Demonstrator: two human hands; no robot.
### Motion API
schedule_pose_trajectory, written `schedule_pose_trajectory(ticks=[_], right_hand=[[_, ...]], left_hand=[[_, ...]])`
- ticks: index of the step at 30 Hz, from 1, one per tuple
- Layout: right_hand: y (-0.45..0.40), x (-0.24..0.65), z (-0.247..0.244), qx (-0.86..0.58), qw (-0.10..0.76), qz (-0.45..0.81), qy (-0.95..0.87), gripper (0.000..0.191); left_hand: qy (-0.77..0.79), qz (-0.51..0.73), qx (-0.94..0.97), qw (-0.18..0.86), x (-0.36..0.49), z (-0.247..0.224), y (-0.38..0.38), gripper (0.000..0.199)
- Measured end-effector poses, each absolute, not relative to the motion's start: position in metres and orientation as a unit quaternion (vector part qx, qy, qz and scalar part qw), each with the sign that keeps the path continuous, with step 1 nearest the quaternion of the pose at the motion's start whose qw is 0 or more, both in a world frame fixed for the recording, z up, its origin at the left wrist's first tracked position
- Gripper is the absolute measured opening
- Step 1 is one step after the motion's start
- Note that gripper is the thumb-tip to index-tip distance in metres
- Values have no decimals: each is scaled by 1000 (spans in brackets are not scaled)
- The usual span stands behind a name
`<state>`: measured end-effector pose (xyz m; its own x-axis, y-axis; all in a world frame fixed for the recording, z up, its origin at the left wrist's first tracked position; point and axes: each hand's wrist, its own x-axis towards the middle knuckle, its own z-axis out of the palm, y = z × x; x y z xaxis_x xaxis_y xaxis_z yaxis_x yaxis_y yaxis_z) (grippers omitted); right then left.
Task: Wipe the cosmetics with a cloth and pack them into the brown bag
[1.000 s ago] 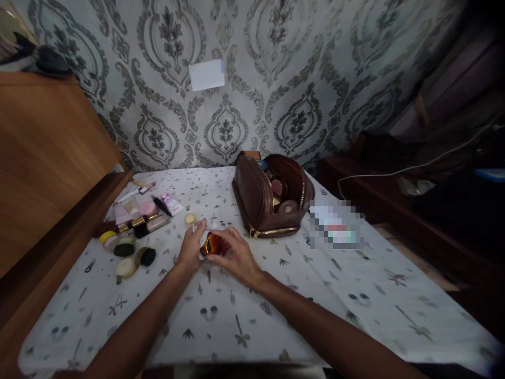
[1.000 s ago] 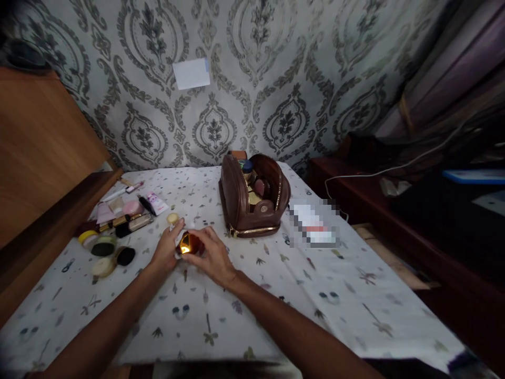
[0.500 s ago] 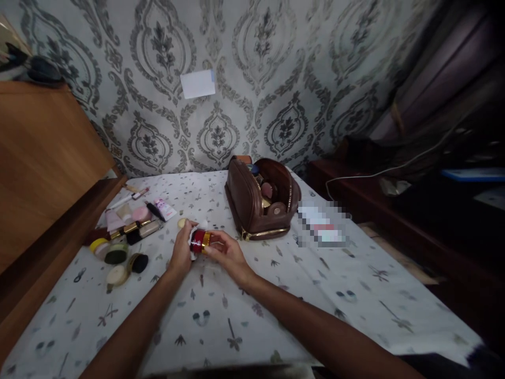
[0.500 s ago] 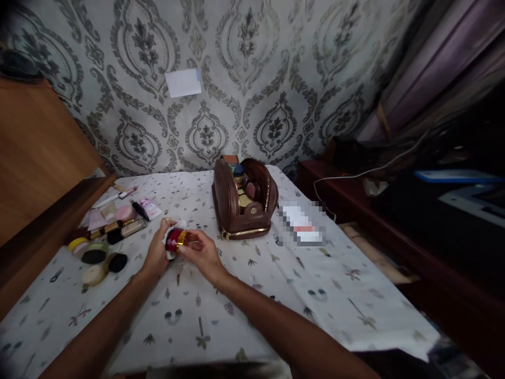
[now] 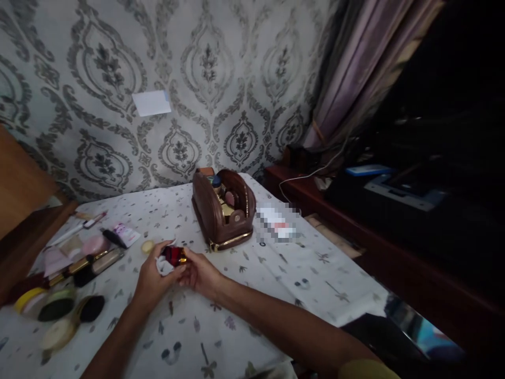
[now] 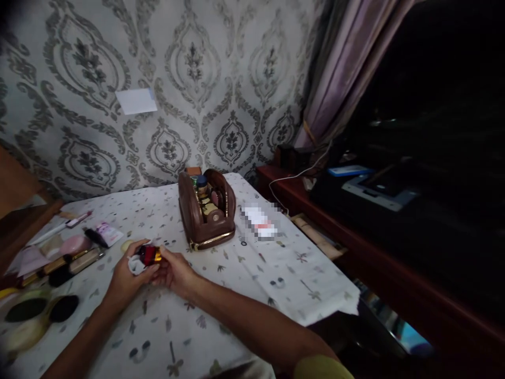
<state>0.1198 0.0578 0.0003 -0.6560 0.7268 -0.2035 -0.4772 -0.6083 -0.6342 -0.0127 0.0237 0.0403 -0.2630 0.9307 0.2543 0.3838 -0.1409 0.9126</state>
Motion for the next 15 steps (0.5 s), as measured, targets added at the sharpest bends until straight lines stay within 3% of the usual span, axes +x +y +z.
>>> schedule_pose_trajectory(ticks=[7, 15], right_hand=[[61, 116, -6, -231, 268, 865, -356, 69], [59, 117, -4, -182, 303, 843, -405, 64]], left_hand=[[588, 509, 589, 219, -19, 33, 22, 37], [554, 534, 607, 197, -23, 23, 21, 36]])
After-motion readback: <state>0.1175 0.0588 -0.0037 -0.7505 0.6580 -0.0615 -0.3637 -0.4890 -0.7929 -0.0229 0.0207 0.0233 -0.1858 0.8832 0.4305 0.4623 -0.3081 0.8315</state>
